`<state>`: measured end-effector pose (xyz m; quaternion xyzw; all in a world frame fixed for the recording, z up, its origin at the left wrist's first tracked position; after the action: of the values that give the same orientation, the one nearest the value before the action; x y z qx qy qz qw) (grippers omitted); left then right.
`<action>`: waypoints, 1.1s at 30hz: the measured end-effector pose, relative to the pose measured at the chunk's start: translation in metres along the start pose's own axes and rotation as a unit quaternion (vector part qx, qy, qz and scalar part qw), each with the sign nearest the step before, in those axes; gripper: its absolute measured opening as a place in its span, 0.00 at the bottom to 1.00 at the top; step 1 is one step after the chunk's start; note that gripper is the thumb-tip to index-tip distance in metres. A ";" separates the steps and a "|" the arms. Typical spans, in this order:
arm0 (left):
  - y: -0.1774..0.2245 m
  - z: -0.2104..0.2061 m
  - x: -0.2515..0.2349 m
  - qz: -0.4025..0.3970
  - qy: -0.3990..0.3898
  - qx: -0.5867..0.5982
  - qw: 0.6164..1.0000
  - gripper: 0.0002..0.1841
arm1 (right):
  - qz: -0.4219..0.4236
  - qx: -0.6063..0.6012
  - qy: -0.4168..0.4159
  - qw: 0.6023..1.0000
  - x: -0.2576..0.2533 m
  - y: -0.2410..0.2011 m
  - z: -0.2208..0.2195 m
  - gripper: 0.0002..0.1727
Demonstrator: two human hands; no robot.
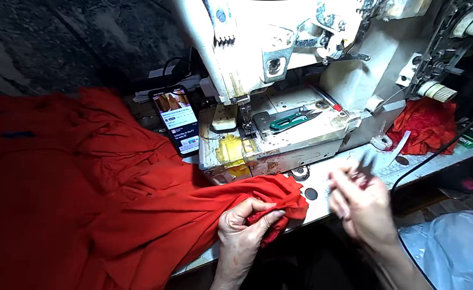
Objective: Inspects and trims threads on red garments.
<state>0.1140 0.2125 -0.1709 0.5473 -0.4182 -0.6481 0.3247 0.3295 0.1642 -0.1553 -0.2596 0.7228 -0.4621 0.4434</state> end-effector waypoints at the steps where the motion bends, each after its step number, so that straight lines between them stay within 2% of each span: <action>1: -0.001 0.001 0.000 0.012 0.006 0.002 1.000 0.04 | 0.035 0.080 0.048 0.995 -0.009 -0.002 0.017 0.05; 2: -0.002 0.002 0.000 0.029 0.006 0.003 1.000 0.04 | 0.079 0.193 0.072 0.975 -0.016 -0.004 0.032 0.05; 3: -0.003 0.001 -0.001 0.047 0.002 0.000 0.999 0.04 | 0.104 0.297 0.065 0.947 -0.018 -0.005 0.040 0.12; 5: -0.005 0.000 -0.005 0.069 -0.005 -0.005 0.998 0.04 | 0.108 0.365 0.007 0.925 -0.012 -0.008 0.039 0.28; 6: -0.006 -0.001 -0.006 0.073 -0.008 -0.008 0.997 0.04 | 0.106 0.338 -0.008 0.935 -0.003 -0.010 0.033 0.27; 8: -0.006 -0.002 -0.006 0.070 -0.015 -0.016 0.997 0.05 | 0.118 0.226 -0.044 0.966 0.016 -0.015 0.009 0.16; 9: -0.005 -0.002 -0.005 0.068 -0.020 -0.018 0.997 0.05 | 0.148 0.198 -0.064 0.967 0.025 -0.018 -0.005 0.11; 12: -0.003 -0.004 -0.006 0.049 -0.041 -0.015 0.998 0.06 | 0.253 0.218 -0.091 0.938 0.038 -0.021 -0.038 0.06; 16: -0.005 -0.002 -0.007 0.078 -0.048 0.011 0.996 0.08 | 0.300 0.256 -0.089 0.915 0.041 -0.009 -0.058 0.08; 18: -0.007 -0.001 -0.006 0.102 -0.040 0.031 0.994 0.08 | 0.229 0.209 -0.064 0.949 0.034 0.001 -0.054 0.05; 20: -0.008 0.002 -0.008 0.109 -0.032 0.047 0.992 0.07 | 0.083 0.059 0.000 0.995 0.022 0.014 -0.036 0.05; 21: -0.008 0.003 -0.008 0.109 -0.030 0.053 0.992 0.07 | 0.046 0.015 0.040 0.998 0.015 0.017 -0.023 0.05; 23: -0.009 0.004 -0.008 0.102 -0.032 0.055 0.993 0.07 | 0.066 0.045 0.076 0.994 0.005 0.008 -0.003 0.05; 25: -0.009 0.002 -0.008 0.092 -0.036 0.049 0.994 0.08 | 0.093 0.122 0.020 0.988 0.005 -0.003 -0.002 0.08; 28: -0.005 0.004 -0.007 0.050 -0.044 0.008 0.998 0.08 | 0.150 0.205 -0.064 0.965 0.024 -0.007 -0.032 0.08; 30: -0.002 0.000 -0.006 0.024 -0.068 -0.007 0.997 0.08 | 0.132 0.176 -0.081 0.972 0.034 0.001 -0.049 0.10; 33: 0.001 0.001 -0.005 0.009 -0.072 -0.006 0.997 0.09 | 0.090 0.072 -0.092 0.989 0.032 0.009 -0.060 0.06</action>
<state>0.1135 0.2164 -0.1681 0.4931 -0.4415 -0.6857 0.3029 0.2621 0.1694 -0.1651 -0.2028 0.6642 -0.4452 0.5652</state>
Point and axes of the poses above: each hand's wrist, its own x-axis away from the middle knuckle, its own z-axis out of the back of the hand, y = z × x, the point moved 7 cm from there along -x, towards the middle knuckle, and after that the axes turned 5 degrees about z, right-handed, at the moved point
